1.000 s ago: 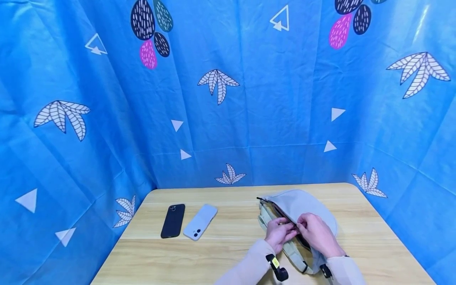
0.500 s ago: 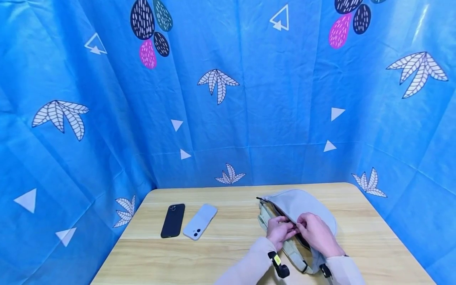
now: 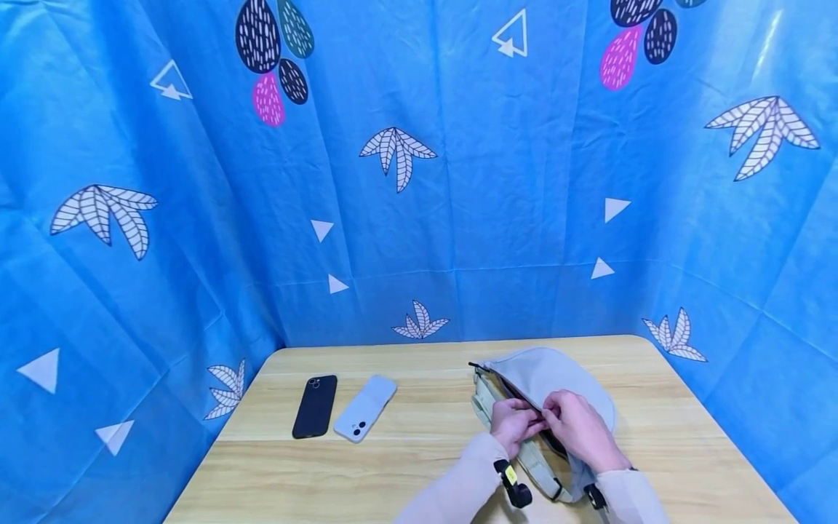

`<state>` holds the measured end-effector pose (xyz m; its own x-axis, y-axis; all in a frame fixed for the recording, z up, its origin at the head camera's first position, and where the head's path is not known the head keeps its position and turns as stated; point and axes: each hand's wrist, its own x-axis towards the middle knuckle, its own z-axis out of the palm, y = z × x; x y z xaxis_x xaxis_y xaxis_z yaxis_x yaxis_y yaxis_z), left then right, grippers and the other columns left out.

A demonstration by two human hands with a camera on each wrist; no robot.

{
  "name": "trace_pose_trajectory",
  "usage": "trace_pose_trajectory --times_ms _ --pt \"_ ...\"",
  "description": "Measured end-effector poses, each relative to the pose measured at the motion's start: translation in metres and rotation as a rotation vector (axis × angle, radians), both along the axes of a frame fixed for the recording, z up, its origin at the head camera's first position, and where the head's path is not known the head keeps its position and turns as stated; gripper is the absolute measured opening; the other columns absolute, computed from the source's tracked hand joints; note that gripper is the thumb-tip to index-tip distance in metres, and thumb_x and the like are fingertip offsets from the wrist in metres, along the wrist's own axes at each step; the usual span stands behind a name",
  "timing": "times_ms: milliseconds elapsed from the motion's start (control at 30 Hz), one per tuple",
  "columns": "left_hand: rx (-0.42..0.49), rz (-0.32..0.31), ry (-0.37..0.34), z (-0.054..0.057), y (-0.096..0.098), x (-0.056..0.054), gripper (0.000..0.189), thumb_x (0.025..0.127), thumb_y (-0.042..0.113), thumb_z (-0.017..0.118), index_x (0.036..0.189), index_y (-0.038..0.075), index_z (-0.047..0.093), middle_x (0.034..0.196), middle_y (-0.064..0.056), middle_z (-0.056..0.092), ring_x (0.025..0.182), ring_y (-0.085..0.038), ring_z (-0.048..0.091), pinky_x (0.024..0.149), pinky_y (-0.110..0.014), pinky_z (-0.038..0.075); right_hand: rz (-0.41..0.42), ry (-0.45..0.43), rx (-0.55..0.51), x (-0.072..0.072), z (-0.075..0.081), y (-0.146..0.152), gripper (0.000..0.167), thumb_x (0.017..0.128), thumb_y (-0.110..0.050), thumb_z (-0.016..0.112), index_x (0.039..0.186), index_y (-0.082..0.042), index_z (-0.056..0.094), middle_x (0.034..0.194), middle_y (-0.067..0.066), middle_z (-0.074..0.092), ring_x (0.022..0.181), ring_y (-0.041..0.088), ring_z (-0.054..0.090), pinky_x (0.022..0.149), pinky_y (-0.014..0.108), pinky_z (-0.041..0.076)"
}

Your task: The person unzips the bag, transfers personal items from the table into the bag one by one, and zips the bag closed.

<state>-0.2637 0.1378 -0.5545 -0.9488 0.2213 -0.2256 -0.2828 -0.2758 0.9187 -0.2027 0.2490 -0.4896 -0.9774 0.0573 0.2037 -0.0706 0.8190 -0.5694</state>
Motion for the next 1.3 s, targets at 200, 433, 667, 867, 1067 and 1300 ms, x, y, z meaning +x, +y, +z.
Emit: trace_pose_trajectory --times_ms 200,433,667,867,1067,1300 --pt "-0.024 0.003 0.011 -0.001 0.002 0.0 0.016 0.081 -0.018 0.063 0.092 -0.007 0.066 0.084 -0.017 0.076 0.079 -0.026 0.078 0.072 -0.031 0.066 -0.006 -0.008 0.007 0.0 0.0 0.0 0.011 0.091 -0.005 0.069 0.083 -0.012 0.071 0.079 -0.003 0.068 0.071 0.011 0.057 0.062 0.03 0.047" --pt "-0.049 -0.011 0.006 -0.004 -0.001 -0.001 0.017 0.08 -0.017 0.065 0.091 -0.004 0.068 0.08 -0.014 0.075 0.075 -0.022 0.077 0.07 -0.029 0.066 0.007 0.012 0.006 0.0 -0.002 0.0 0.011 0.09 -0.004 0.07 0.082 -0.012 0.071 0.078 -0.004 0.067 0.071 0.011 0.057 0.061 0.029 0.047" --pt "-0.046 -0.028 -0.006 -0.002 -0.006 0.0 0.016 0.083 -0.014 0.065 0.092 -0.001 0.064 0.083 -0.016 0.077 0.074 -0.021 0.077 0.068 -0.025 0.065 0.016 0.002 -0.002 0.0 -0.002 -0.001 0.011 0.091 -0.004 0.07 0.082 -0.012 0.071 0.078 -0.003 0.068 0.071 0.011 0.058 0.061 0.029 0.047" --pt "-0.023 -0.114 -0.02 0.005 -0.018 -0.001 0.015 0.087 -0.009 0.066 0.098 0.001 0.063 0.081 -0.013 0.077 0.07 -0.016 0.076 0.067 -0.022 0.064 0.006 0.002 0.01 -0.001 -0.002 0.0 0.011 0.09 -0.004 0.07 0.082 -0.011 0.071 0.076 -0.003 0.066 0.071 0.012 0.057 0.061 0.03 0.047" --pt "-0.041 -0.217 -0.016 0.009 -0.042 -0.009 0.01 0.092 -0.002 0.066 0.102 -0.003 0.068 0.071 -0.004 0.07 0.065 -0.015 0.075 0.066 -0.023 0.064 0.01 -0.006 0.009 -0.002 -0.003 0.0 0.01 0.09 -0.004 0.07 0.082 -0.011 0.071 0.074 -0.004 0.064 0.069 0.011 0.055 0.06 0.029 0.045" --pt "-0.197 -0.3 0.096 0.013 -0.074 -0.022 0.025 0.098 0.012 0.065 0.116 -0.005 0.067 0.081 -0.003 0.077 0.061 -0.006 0.069 0.055 -0.015 0.057 0.006 -0.005 0.001 -0.003 -0.005 0.001 0.012 0.09 -0.005 0.07 0.08 -0.012 0.07 0.072 -0.004 0.066 0.066 0.011 0.055 0.06 0.028 0.047"
